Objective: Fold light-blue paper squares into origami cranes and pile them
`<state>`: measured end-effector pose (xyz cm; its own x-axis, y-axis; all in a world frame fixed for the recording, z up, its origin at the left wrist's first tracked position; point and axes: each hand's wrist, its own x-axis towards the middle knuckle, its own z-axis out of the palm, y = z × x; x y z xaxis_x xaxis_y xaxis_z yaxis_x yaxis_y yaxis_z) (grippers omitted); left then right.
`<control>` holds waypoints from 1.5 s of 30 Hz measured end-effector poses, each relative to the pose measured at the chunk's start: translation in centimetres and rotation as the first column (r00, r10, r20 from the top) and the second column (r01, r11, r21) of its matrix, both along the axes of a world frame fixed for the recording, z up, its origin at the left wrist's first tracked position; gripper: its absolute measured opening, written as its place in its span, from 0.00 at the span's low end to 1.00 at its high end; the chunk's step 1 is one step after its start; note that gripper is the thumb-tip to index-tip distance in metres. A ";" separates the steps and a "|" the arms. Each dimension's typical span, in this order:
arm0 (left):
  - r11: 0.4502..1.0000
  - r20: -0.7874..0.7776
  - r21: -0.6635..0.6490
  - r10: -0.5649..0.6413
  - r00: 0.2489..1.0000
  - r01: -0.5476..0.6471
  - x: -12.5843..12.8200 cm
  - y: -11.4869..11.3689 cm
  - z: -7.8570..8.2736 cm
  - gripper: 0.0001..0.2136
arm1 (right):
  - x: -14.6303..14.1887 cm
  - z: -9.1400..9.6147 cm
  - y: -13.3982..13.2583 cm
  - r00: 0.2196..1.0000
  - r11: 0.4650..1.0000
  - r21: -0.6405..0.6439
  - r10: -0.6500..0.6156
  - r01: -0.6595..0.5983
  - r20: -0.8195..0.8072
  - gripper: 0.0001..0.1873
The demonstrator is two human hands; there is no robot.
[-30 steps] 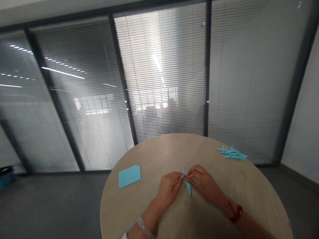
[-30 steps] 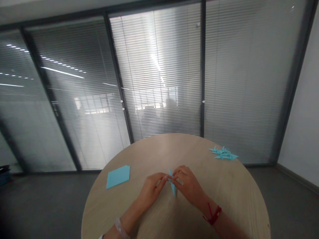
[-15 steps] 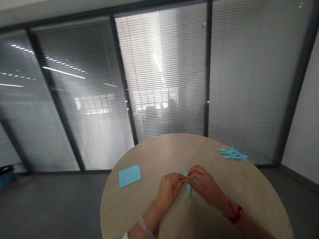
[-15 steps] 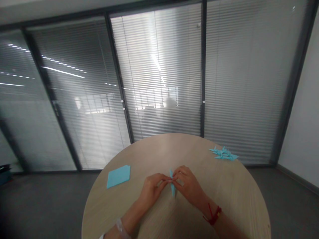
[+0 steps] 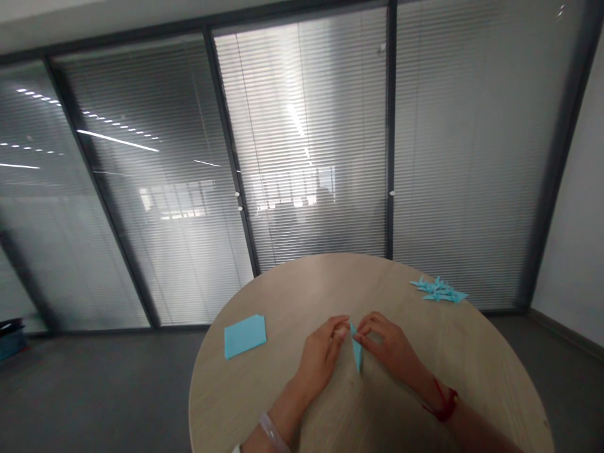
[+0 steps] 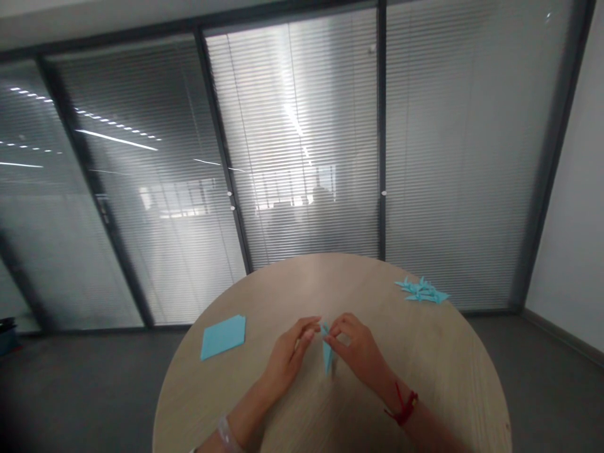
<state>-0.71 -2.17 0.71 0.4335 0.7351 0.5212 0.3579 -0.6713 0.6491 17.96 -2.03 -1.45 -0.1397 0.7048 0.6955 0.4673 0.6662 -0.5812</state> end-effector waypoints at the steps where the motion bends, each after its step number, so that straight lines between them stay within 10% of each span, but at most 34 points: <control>1: 0.999 0.006 0.009 -0.037 0.999 0.037 0.0 0.0 -0.1 0.18 | 0.2 0.0 0.1 0.999 0.999 -0.039 -0.016 0.015 -0.040 0.11; 6: 0.983 -0.101 0.022 -0.177 0.979 0.180 0.4 0.1 -1.4 0.44 | 0.8 0.2 0.8 0.965 0.960 -0.278 -0.092 0.021 -0.247 0.17; 19: 0.984 0.082 -0.177 -0.022 0.996 0.036 0.7 1.1 -1.5 0.27 | 0.7 0.7 0.5 0.938 0.925 -0.380 -0.144 0.014 -0.315 0.20; 28: 0.953 0.262 -0.300 0.028 0.965 0.053 0.3 2.1 -1.9 0.32 | 1.2 0.0 0.5 0.990 0.997 0.034 0.075 -0.072 -0.117 0.21; 39: 0.925 0.330 -0.367 0.027 0.943 0.101 0.3 1.3 -0.4 0.29 | 1.2 0.0 0.7 0.990 0.985 -0.167 0.019 -0.043 -0.140 0.13; 45: 0.971 0.273 -0.231 0.121 0.954 -0.057 0.1 1.0 0.3 0.22 | 1.4 0.2 0.6 0.967 0.988 -0.149 -0.071 0.034 -0.247 0.15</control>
<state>-0.60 -1.22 0.99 0.2190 0.8731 0.4355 0.1899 -0.4759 0.8587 19.36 -1.41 -1.22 0.0659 0.8006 0.5956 0.3268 0.5466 -0.7710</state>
